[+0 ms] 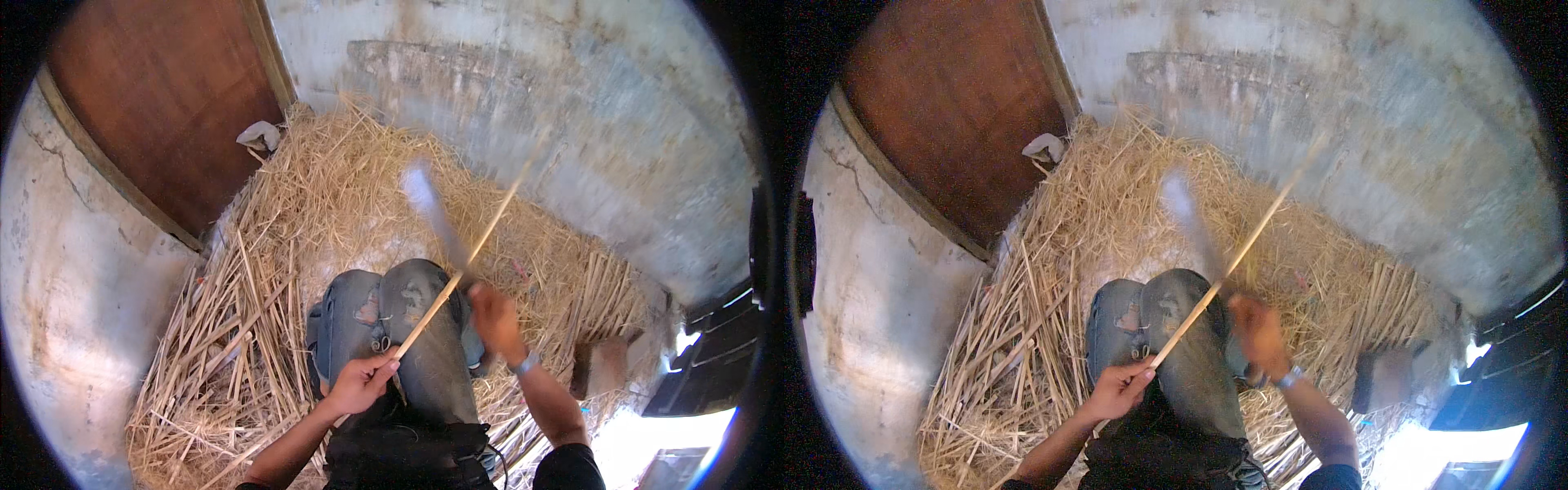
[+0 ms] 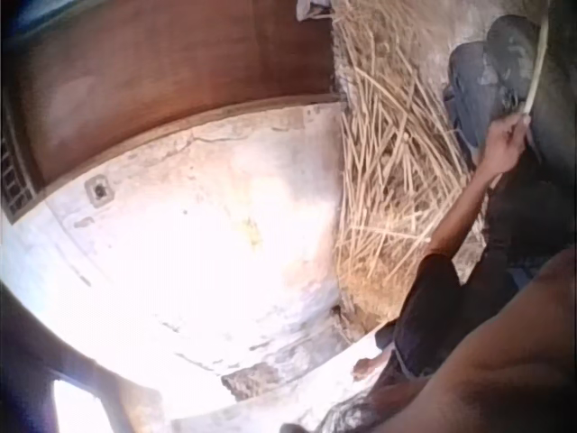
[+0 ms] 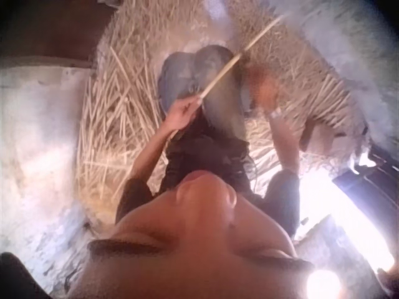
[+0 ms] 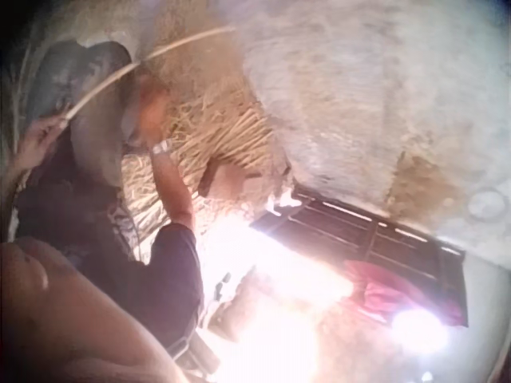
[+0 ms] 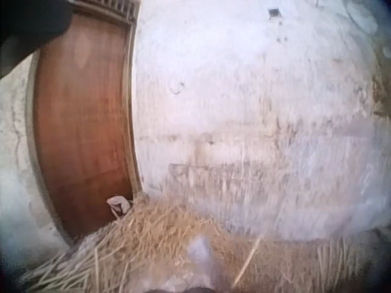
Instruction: The person uses a large blade to shave and thin long strips of wood while sitting on a pile of straw.
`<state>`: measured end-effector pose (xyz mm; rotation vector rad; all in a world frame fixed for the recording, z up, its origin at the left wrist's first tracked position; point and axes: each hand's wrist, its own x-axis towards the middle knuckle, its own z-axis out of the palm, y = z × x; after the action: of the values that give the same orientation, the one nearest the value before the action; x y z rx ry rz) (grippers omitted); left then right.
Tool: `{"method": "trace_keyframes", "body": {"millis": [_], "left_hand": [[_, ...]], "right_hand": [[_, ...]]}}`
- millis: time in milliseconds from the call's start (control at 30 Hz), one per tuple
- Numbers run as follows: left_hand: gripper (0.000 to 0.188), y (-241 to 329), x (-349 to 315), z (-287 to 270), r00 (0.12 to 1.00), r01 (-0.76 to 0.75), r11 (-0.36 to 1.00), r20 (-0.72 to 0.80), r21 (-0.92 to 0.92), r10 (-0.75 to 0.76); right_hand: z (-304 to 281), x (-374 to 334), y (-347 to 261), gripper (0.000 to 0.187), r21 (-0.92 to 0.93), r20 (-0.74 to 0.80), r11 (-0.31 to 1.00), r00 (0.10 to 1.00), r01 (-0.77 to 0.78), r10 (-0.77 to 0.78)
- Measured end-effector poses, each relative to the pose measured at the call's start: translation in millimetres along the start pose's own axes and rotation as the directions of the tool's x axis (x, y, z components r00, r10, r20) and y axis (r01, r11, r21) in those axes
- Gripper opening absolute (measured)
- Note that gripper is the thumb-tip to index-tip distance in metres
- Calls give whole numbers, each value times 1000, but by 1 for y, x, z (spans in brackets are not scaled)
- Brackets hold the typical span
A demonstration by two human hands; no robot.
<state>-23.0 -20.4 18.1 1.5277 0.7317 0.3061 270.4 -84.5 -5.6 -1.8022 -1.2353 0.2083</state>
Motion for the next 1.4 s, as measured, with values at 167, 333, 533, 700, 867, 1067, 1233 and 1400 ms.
{"method": "trace_keyframes", "body": {"millis": [167,333,533,700,867,1067,1233,1400], "left_hand": [[39,-5,-11,2,998,33,996,-44,-83,-36],[38,3,5,7,1000,18,999,-6,-34,-18],[36,-5,2,0,1000,-4,997,-19,-79,3],[35,6,6,3,998,56,998,4,1,-56],[36,-9,9,1,999,-6,990,51,-139,13],[36,-4,3,-6,999,43,977,35,-210,-37],[35,1,11,-3,998,46,978,39,-201,-39],[35,4,6,-5,1000,9,982,30,-189,-4]], "right_hand": [[-13,-3,-21,39,28,179,999,983,-34,28],[2,-10,-14,39,-24,14,987,987,-161,161],[-7,5,-13,42,-1,131,993,984,-121,120],[2,-16,-42,41,122,285,937,916,-327,282],[-3,0,-17,43,67,119,985,982,-158,149],[-11,-4,-47,41,158,342,939,909,-306,239],[10,-20,-23,38,-169,113,973,984,159,-141],[-17,-3,-45,41,203,271,939,938,-276,217]]}}
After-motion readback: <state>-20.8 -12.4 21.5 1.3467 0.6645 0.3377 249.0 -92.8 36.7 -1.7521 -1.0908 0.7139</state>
